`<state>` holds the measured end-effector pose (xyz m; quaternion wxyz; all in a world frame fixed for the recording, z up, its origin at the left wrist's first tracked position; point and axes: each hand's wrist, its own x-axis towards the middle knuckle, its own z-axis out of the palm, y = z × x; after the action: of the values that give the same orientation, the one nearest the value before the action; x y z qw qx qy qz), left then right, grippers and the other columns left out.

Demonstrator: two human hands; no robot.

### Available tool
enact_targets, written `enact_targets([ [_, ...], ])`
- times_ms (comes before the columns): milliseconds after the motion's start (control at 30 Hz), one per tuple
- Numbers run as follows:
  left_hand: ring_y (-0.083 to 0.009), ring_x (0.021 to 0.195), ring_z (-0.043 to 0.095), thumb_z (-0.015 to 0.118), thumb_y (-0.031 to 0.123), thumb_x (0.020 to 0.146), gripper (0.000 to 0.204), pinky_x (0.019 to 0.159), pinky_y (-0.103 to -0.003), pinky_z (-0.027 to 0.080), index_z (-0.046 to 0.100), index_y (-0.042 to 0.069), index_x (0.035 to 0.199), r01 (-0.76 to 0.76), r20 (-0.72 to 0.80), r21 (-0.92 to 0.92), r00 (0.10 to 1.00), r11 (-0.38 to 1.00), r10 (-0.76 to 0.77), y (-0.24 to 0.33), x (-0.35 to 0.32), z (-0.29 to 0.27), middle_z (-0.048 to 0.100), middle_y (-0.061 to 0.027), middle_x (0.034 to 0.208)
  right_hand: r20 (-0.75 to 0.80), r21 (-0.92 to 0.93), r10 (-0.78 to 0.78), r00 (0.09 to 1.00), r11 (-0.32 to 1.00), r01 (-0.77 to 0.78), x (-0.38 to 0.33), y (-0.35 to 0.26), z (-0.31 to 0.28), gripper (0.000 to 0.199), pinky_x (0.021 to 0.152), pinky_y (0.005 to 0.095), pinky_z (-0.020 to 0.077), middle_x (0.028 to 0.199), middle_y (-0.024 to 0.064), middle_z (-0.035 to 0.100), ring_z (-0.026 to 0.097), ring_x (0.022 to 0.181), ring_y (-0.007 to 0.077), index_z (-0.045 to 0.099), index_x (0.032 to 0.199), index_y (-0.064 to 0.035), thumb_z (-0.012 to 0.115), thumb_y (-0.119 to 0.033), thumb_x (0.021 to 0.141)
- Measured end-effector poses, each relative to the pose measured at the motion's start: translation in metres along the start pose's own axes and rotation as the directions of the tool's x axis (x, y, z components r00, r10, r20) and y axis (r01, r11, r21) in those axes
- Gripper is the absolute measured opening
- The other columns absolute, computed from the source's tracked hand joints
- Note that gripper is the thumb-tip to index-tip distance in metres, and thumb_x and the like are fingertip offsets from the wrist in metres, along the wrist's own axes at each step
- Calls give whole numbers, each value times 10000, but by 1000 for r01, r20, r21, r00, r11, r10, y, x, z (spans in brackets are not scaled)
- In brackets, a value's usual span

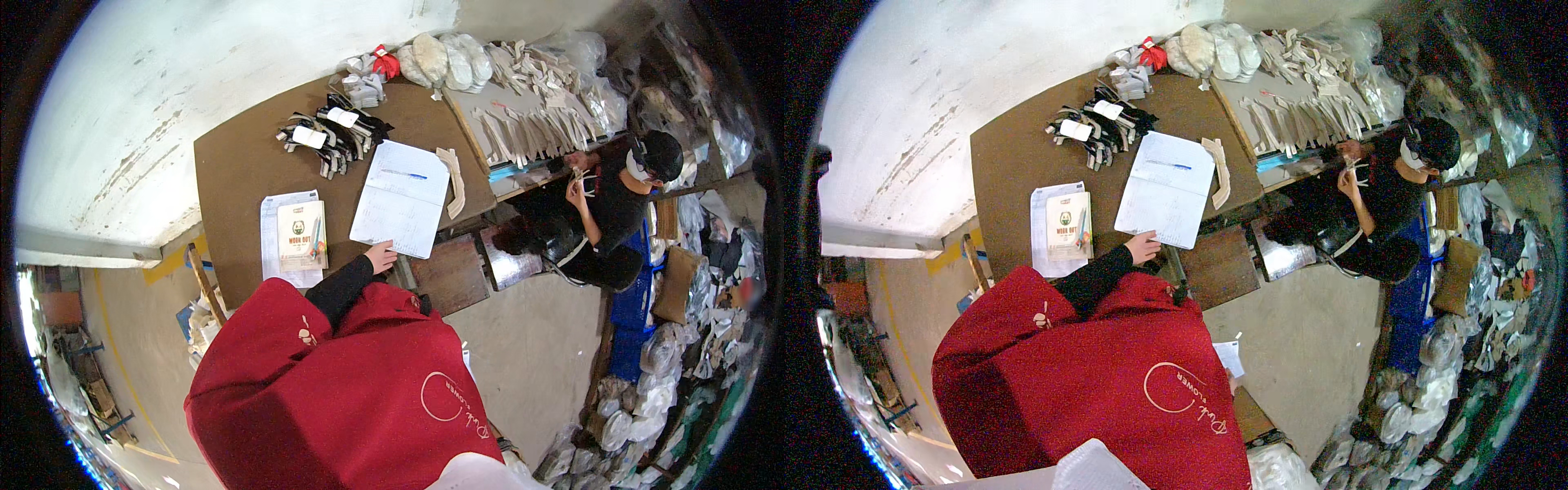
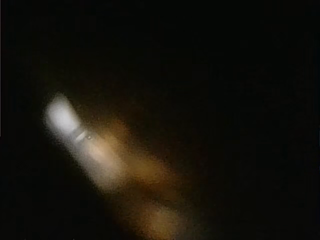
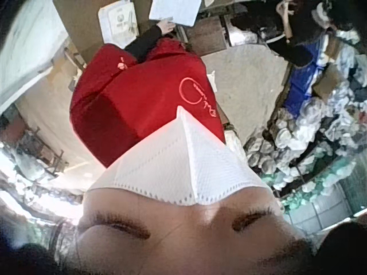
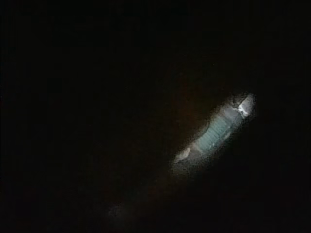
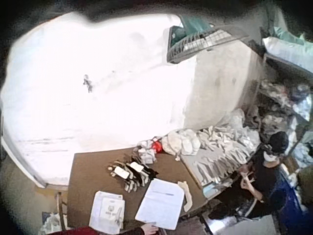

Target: The person retrieves a large plastic bag from a pile, opens it, and then repeatedly picks up, separates, and stacks flat beige strips on a table. Another person works at the same table in the background.

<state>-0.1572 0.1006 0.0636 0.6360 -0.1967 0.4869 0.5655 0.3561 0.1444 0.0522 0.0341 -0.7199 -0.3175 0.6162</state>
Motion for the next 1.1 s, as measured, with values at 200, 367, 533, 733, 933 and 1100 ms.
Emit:
enact_targets([
  [200,-203,913,554,563,375,909,268,778,-366,450,561,125,1007,305,448,237,808,923,-382,19,32,-77,610,-55,978,-115,266,-30,993,962,60,-18,31,34,326,587,339,477,879,67,592,563,721,177,602,1140,-2,575,-245,924],
  [367,-240,1189,470,535,398,924,489,1014,-400,375,462,111,1313,142,29,746,969,651,-244,20,23,-25,460,-61,1380,-282,-268,-236,930,950,160,11,23,135,242,754,374,521,978,163,694,667,874,302,703,1008,-56,595,-162,819],
  [533,-262,1166,476,600,306,885,497,971,-420,430,460,139,1332,183,69,780,925,598,-374,51,31,-26,488,-40,1282,-234,-345,-464,854,861,373,-50,-41,183,231,823,392,517,979,163,690,663,912,326,732,955,-114,553,-170,821],
  [733,-306,1225,407,602,263,868,523,1005,-456,377,438,127,1346,80,49,915,950,395,-308,42,51,6,427,-94,1336,-406,-52,-139,903,990,129,-45,12,184,289,870,380,504,989,151,700,666,958,282,748,931,-121,525,-100,749],
  [933,-350,1284,337,603,220,852,552,1039,-491,325,415,115,1360,-256,266,962,957,96,-115,4,40,31,365,-149,1391,-592,-26,-262,762,952,306,-57,48,185,411,717,401,538,904,185,684,668,787,278,641,1157,-58,541,-86,759],
  [1100,-387,1333,279,605,184,838,579,1068,-520,281,397,105,1372,-646,647,691,753,-324,-119,-65,18,63,314,-194,1436,-321,616,-285,903,661,428,-86,1,147,442,724,297,538,1028,97,662,654,834,146,498,1335,-51,495,-63,893],
])
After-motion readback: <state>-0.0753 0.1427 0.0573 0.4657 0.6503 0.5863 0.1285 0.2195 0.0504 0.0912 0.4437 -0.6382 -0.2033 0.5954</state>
